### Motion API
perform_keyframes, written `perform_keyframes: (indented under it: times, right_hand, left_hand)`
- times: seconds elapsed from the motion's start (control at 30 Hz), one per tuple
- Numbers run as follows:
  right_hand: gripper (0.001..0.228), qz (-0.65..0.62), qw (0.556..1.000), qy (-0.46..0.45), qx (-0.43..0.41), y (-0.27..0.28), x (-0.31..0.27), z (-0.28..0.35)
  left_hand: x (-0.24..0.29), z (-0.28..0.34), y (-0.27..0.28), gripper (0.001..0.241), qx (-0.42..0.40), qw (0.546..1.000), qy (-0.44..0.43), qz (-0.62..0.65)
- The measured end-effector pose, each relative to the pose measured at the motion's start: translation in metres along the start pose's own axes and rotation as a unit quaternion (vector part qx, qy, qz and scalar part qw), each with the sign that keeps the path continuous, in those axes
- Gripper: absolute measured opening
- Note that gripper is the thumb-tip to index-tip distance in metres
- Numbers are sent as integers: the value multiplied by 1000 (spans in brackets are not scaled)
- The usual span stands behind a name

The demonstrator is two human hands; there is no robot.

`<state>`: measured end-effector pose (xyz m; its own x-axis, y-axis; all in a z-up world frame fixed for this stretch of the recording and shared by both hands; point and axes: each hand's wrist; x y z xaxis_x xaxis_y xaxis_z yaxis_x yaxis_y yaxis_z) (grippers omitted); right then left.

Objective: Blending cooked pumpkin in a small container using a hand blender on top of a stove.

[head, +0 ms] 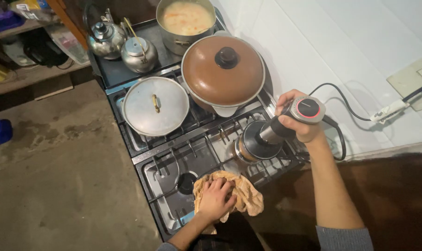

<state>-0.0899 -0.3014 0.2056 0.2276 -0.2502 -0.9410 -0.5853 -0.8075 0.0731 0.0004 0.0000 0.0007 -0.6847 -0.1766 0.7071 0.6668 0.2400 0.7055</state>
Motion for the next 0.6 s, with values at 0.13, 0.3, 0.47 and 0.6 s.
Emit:
perform_keyframes:
  times: [0.13, 0.3, 0.47, 0.6]
  right_hand:
    - [36, 39, 999, 6, 7, -1, -4, 1]
    - [36, 46, 999, 16, 6, -2, -4, -1]
    - [36, 53, 999, 7, 7, -3, -4, -1]
    - [35, 22, 1000, 4, 3, -3, 0, 0]
  left_hand:
    - [0, 0, 0, 34, 7, 1000, -8, -2]
    - [-1, 0, -1, 35, 14, 1000, -16, -2]
    - [-3, -1, -2, 37, 8, 1000, -14, -15]
    - [-2, -1, 0, 39, 17, 999, -26, -12]
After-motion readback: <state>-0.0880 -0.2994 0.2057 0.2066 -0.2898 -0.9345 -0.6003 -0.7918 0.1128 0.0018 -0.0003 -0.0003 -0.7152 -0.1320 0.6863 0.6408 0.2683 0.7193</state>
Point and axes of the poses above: each hand's wrist, its own z-axis away from the middle knuckle, its own y-axis out of the back of the hand, x = y × z, and after that the axes turned 3 degrees about y, right-handed
